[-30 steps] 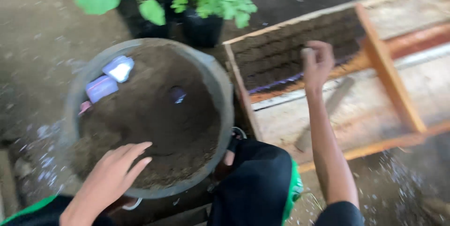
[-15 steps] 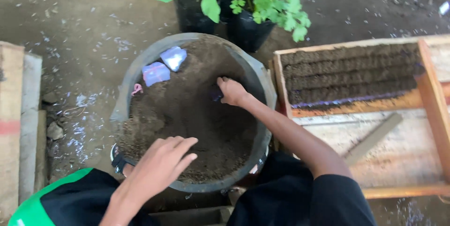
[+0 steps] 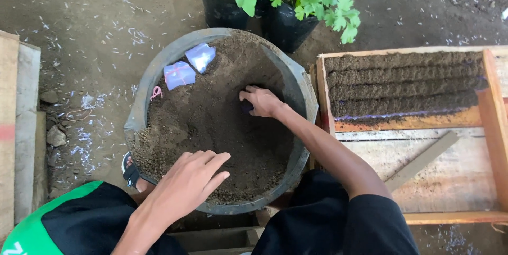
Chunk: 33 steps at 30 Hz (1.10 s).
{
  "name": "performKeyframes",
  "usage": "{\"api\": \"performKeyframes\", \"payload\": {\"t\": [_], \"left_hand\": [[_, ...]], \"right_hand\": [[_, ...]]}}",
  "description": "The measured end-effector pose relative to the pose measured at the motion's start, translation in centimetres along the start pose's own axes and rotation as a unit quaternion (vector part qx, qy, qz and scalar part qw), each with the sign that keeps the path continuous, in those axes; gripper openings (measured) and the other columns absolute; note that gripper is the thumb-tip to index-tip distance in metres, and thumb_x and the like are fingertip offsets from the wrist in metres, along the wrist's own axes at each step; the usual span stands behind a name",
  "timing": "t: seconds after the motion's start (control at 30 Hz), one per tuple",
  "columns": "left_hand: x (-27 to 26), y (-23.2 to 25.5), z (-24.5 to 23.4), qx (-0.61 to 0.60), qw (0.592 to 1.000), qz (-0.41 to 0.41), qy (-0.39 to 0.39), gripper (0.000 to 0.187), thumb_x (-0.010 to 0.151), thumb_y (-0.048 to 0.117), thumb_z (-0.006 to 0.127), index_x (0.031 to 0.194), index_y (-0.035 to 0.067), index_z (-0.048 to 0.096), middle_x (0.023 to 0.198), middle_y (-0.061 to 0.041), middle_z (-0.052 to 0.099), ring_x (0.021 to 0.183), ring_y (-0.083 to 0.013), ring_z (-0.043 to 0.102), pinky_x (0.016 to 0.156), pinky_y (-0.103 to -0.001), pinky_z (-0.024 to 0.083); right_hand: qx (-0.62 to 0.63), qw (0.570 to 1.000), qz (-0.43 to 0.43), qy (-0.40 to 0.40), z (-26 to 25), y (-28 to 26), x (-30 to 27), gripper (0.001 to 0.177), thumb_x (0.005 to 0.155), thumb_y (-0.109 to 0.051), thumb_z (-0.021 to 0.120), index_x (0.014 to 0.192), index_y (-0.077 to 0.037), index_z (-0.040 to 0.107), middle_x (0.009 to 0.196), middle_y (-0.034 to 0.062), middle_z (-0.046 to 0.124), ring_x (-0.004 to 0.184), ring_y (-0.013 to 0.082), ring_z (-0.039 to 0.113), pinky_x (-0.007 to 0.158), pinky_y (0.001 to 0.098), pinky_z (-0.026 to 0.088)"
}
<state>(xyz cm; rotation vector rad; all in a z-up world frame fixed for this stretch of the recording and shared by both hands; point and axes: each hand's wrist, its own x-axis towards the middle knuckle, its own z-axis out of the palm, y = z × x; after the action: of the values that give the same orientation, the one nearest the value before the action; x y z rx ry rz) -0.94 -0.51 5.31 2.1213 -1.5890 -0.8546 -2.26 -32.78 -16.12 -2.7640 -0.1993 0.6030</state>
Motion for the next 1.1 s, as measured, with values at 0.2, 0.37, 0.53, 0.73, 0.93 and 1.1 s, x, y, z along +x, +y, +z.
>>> {"api": "performKeyframes", "payload": {"t": [0.2,0.37,0.53,0.73,0.93,1.1], "left_hand": [[0.2,0.2,-0.1,-0.020,0.998,-0.036,-0.037,0.042,0.103,0.031,0.049,0.141,0.013,0.050,0.122,-0.007,0.064,0.102,-0.0258,0.063,0.089,-0.045,0.046],[0.1,0.0,0.1,-0.027,0.998,-0.044,-0.024,0.043,0.102,0.033,0.049,0.140,0.012,0.051,0.122,-0.006,0.065,0.105,-0.0248,0.063,0.088,-0.044,0.045],[0.1,0.1,0.1,-0.014,0.999,-0.028,-0.012,0.041,0.102,0.033,0.050,0.138,0.011,0.052,0.120,-0.007,0.065,0.103,-0.0273,0.063,0.087,-0.044,0.046],[-0.1,-0.3,0.5,-0.016,0.999,-0.029,-0.024,0.042,0.102,0.034,0.050,0.139,0.012,0.052,0.122,-0.007,0.065,0.107,-0.0255,0.063,0.088,-0.044,0.047],[-0.2,-1.8,3.2,0.013,0.999,0.013,0.051,0.043,0.096,0.038,0.056,0.133,0.015,0.058,0.121,-0.005,0.069,0.108,-0.0262,0.066,0.090,-0.045,0.049],[0.5,-4.8,5.6,0.071,0.997,-0.031,-0.030,0.050,0.092,0.047,0.055,0.138,0.028,0.052,0.121,0.003,0.070,0.102,-0.0205,0.071,0.080,-0.042,0.059]], "right_hand": [[-0.016,0.996,-0.077,-0.035,0.8,0.1,-0.4,0.038,0.085,-0.013,0.074,0.111,-0.011,0.047,0.110,0.0156,0.058,0.091,0.0372,0.059,0.067,0.0525,0.047],[-0.116,0.984,-0.119,-0.069,2.7,0.6,-0.2,0.064,0.083,-0.022,0.073,0.138,-0.007,0.045,0.133,0.0256,0.054,0.114,0.0408,0.058,0.081,0.0513,0.052],[-0.141,0.975,-0.165,-0.055,4.9,1.8,-0.3,0.051,0.089,-0.007,0.055,0.140,-0.004,0.048,0.140,0.0315,0.050,0.117,0.0462,0.059,0.084,0.0529,0.054],[-0.199,0.954,-0.225,-0.017,5.8,2.3,-0.3,0.037,0.095,-0.010,0.054,0.132,-0.004,0.058,0.125,0.0254,0.061,0.091,0.0377,0.068,0.067,0.0488,0.055],[-0.133,0.983,-0.127,0.011,5.8,1.3,-1.0,0.044,0.086,-0.024,0.064,0.127,-0.008,0.062,0.098,0.0107,0.071,0.086,0.0340,0.071,0.073,0.0465,0.054],[-0.003,0.994,-0.045,0.100,-2.0,-2.0,-5.5,0.018,0.079,-0.009,0.063,0.095,-0.006,0.055,0.083,0.0132,0.068,0.069,0.0421,0.066,0.057,0.0513,0.049]]}}
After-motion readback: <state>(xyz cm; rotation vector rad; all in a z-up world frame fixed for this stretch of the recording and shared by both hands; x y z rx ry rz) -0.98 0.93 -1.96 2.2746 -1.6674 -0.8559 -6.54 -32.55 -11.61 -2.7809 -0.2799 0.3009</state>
